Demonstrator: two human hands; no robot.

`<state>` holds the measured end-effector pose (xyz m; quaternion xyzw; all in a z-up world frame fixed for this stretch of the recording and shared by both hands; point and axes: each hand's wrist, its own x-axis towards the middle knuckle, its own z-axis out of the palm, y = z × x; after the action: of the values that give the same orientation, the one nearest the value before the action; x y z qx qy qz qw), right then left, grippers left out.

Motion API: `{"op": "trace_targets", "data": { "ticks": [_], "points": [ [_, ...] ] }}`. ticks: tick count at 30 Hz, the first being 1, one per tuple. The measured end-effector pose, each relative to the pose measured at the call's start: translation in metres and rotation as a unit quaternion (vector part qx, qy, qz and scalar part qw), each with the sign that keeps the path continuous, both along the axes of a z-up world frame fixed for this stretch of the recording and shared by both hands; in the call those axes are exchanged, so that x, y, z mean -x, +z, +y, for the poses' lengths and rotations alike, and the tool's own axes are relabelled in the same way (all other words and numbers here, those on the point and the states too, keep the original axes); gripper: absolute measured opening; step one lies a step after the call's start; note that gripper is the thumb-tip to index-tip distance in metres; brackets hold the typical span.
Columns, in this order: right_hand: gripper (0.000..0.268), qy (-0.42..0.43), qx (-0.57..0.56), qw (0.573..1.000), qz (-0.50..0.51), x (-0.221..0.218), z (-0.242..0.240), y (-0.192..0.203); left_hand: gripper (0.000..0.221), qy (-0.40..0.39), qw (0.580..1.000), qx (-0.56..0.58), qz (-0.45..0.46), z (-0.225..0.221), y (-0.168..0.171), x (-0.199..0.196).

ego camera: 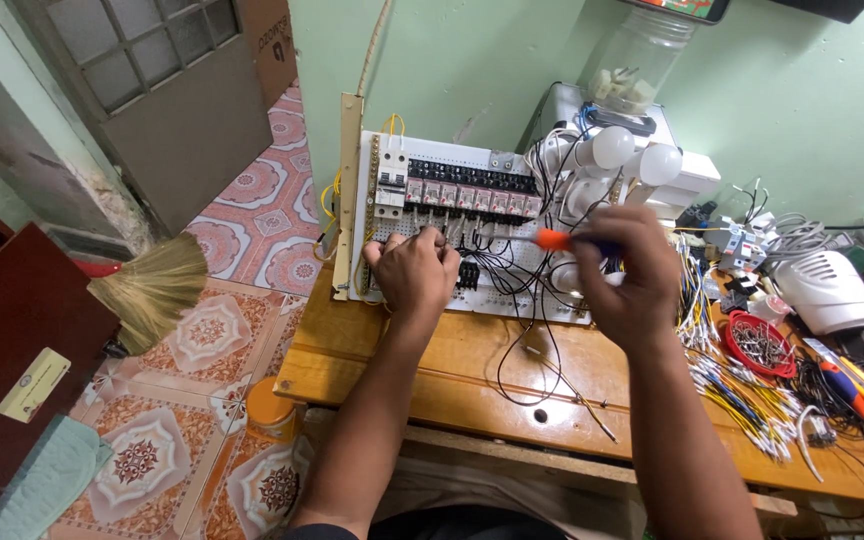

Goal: Wiring a circuit breaker panel by connecting various wires to terminals using a screwdriver.

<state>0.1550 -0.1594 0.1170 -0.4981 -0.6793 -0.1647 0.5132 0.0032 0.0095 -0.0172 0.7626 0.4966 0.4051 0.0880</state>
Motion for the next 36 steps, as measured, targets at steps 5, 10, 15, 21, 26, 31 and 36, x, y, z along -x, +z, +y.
{"op": "trace_targets", "data": {
  "ticks": [5,10,15,21,26,31,36],
  "points": [
    [0.012,-0.023,-0.013,0.993,0.118,-0.04,-0.065,-0.053,0.006,0.022,0.999,-0.038,-0.027,-0.005,0.004,-0.001],
    [0.014,-0.046,0.039,0.973,0.223,-0.066,-0.134,-0.108,0.011,0.041,0.997,-0.06,-0.027,-0.009,0.013,-0.002],
    [0.013,-0.126,0.071,0.913,0.382,-0.088,-0.2,-0.162,0.023,0.039,0.997,0.049,0.041,-0.008,0.025,-0.004],
    [0.009,-0.159,-0.015,0.903,0.4,-0.103,-0.23,-0.193,0.015,0.064,0.998,0.009,0.005,-0.006,0.01,-0.017],
    [0.008,-0.188,0.018,0.895,0.403,-0.104,-0.237,-0.206,0.016,0.078,0.997,0.006,0.011,-0.011,0.01,-0.018],
    [0.009,-0.193,0.021,0.895,0.402,-0.111,-0.244,-0.218,0.017,0.069,0.997,-0.005,0.029,-0.015,0.005,-0.018],
    [0.009,-0.183,0.044,0.915,0.357,-0.112,-0.245,-0.215,0.019,0.071,0.996,-0.027,0.037,-0.013,0.005,-0.021]
  ]
}}
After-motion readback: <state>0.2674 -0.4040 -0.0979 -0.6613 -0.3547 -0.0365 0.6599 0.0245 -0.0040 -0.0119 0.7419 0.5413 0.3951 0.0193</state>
